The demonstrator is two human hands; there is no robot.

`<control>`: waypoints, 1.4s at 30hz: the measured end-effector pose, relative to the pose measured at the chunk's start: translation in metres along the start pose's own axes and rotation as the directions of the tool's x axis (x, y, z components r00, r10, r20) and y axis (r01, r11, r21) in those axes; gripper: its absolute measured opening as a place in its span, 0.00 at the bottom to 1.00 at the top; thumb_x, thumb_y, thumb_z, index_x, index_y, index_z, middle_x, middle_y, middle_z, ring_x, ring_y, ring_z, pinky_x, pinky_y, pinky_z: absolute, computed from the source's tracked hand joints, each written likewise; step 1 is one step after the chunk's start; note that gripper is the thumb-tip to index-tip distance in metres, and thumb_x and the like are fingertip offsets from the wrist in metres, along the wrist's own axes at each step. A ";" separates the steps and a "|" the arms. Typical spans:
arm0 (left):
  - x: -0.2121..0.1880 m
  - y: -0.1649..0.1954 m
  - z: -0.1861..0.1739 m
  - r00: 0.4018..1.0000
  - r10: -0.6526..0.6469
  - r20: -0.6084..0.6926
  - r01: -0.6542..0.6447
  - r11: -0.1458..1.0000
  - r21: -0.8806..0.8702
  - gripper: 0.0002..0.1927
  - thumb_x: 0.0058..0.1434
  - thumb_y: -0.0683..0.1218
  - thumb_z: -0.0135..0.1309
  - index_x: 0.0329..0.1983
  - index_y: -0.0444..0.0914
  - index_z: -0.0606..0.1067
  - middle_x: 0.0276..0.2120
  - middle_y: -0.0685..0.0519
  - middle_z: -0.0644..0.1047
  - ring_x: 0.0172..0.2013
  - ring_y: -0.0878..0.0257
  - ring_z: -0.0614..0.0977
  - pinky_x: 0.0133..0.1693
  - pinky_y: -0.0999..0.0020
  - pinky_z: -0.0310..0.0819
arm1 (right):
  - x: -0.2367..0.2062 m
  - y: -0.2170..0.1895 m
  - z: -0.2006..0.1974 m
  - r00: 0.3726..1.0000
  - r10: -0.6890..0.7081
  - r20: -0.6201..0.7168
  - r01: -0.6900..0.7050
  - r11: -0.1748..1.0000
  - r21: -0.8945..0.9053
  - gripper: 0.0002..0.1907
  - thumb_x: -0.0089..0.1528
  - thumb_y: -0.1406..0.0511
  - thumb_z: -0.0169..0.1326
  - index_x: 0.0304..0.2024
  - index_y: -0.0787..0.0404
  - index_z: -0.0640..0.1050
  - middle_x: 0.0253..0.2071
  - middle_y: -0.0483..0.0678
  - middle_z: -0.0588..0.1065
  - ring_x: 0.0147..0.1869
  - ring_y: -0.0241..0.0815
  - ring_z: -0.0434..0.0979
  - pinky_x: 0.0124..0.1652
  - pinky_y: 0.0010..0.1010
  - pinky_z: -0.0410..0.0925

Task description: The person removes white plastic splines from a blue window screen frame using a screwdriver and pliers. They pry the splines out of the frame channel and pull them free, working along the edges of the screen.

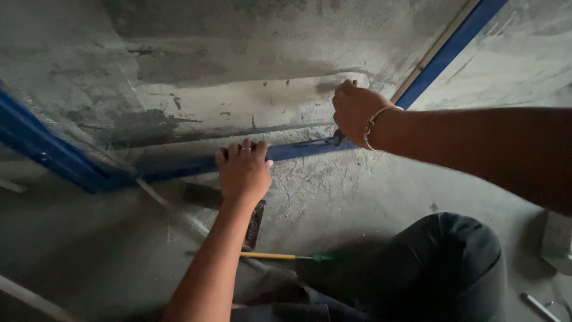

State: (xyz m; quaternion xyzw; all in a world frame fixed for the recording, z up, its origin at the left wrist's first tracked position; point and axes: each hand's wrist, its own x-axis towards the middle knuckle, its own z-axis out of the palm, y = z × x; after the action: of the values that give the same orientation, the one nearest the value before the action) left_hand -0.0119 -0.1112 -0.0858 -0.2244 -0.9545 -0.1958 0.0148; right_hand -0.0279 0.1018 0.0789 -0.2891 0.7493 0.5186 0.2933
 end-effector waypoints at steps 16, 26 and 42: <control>-0.008 -0.002 -0.003 1.000 0.010 0.019 -0.007 0.987 -0.163 0.36 0.54 0.55 0.64 0.65 0.41 0.68 0.62 0.44 0.71 0.63 0.44 0.69 0.61 0.40 0.55 | 0.010 -0.020 0.044 0.980 0.158 -0.121 -0.154 0.987 0.043 0.19 0.65 0.56 0.54 0.55 0.57 0.78 0.63 0.57 0.71 0.73 0.59 0.62 0.72 0.56 0.49; -0.082 0.015 -0.013 0.999 0.038 0.035 -0.036 0.997 -0.064 0.35 0.58 0.50 0.59 0.68 0.37 0.65 0.69 0.38 0.62 0.69 0.39 0.60 0.65 0.40 0.51 | -0.061 -0.080 0.061 0.923 0.300 -0.241 -0.214 0.920 0.328 0.19 0.71 0.58 0.45 0.64 0.46 0.66 0.55 0.46 0.72 0.63 0.48 0.69 0.65 0.44 0.62; -0.154 0.015 0.001 0.929 -0.200 0.312 0.173 0.979 0.110 0.18 0.67 0.45 0.46 0.59 0.44 0.72 0.62 0.38 0.68 0.46 0.39 0.81 0.44 0.44 0.78 | -0.071 -0.172 0.146 0.910 0.272 0.313 -0.386 0.279 0.879 0.26 0.63 0.57 0.56 0.63 0.46 0.69 0.66 0.46 0.67 0.73 0.50 0.65 0.67 0.43 0.66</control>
State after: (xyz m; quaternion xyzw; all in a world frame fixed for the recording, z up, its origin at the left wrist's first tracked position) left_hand 0.1326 -0.1640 -0.0990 -0.1607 -0.9682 -0.1187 -0.1505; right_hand 0.1659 0.1984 -0.0156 0.1153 0.9353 0.0666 0.3279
